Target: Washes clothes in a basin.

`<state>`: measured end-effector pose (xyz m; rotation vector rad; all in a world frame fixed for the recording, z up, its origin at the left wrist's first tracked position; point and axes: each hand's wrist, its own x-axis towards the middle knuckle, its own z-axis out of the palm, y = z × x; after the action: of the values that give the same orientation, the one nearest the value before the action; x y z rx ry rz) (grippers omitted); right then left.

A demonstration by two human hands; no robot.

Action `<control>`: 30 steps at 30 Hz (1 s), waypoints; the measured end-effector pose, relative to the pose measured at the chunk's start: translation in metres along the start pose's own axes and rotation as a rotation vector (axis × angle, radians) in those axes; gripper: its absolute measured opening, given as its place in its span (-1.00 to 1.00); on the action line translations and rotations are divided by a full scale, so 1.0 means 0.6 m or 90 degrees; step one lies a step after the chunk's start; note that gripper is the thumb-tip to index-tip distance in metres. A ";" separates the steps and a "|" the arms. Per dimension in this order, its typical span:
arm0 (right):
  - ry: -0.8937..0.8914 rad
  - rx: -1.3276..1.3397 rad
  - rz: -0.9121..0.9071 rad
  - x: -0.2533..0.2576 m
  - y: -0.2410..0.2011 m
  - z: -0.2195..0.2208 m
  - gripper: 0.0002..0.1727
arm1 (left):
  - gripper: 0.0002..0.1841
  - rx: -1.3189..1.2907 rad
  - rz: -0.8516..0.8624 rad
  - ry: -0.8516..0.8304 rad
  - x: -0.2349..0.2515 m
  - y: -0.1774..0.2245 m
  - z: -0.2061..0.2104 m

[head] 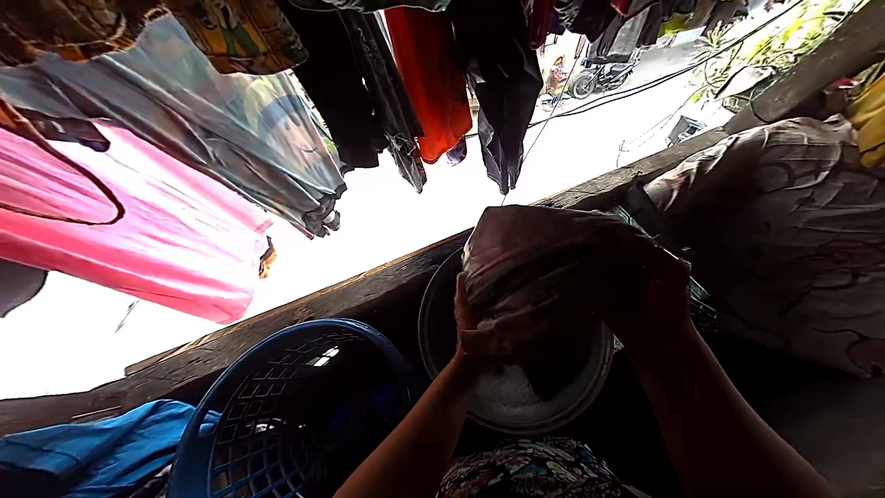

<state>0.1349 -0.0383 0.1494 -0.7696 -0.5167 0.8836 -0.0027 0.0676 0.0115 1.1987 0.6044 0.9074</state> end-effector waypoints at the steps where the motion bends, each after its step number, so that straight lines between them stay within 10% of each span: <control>1: 0.047 -0.018 0.004 -0.001 0.005 -0.024 -0.81 | -0.30 0.086 -0.034 0.015 -0.003 0.016 0.001; 7: 0.167 -0.157 0.393 -0.024 0.103 -0.142 -0.19 | -0.47 0.040 -0.156 -0.007 -0.019 0.057 0.048; 12: 0.216 0.032 0.202 -0.047 0.144 -0.116 -0.40 | -0.10 0.103 -0.129 -0.165 -0.045 0.017 0.042; 18: 0.239 -0.022 0.082 0.002 0.141 -0.112 -0.74 | -0.48 0.105 -0.430 -0.089 -0.036 0.036 -0.021; 21: 0.265 -0.189 0.040 -0.002 0.135 -0.110 -0.70 | -0.51 -0.171 -0.603 -0.011 -0.049 0.015 -0.068; 25: 0.147 -0.380 -0.091 -0.023 0.149 -0.094 -0.74 | 0.05 -0.378 -0.536 -0.099 -0.037 0.027 -0.031; 30: 0.182 -0.239 0.060 -0.034 0.162 -0.081 -0.72 | -0.69 -0.214 -0.296 0.009 0.013 0.051 0.019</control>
<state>0.1094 -0.0347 0.0418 -1.2515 -0.3973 0.7545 0.0025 0.0712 0.0443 0.7079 0.6758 0.5913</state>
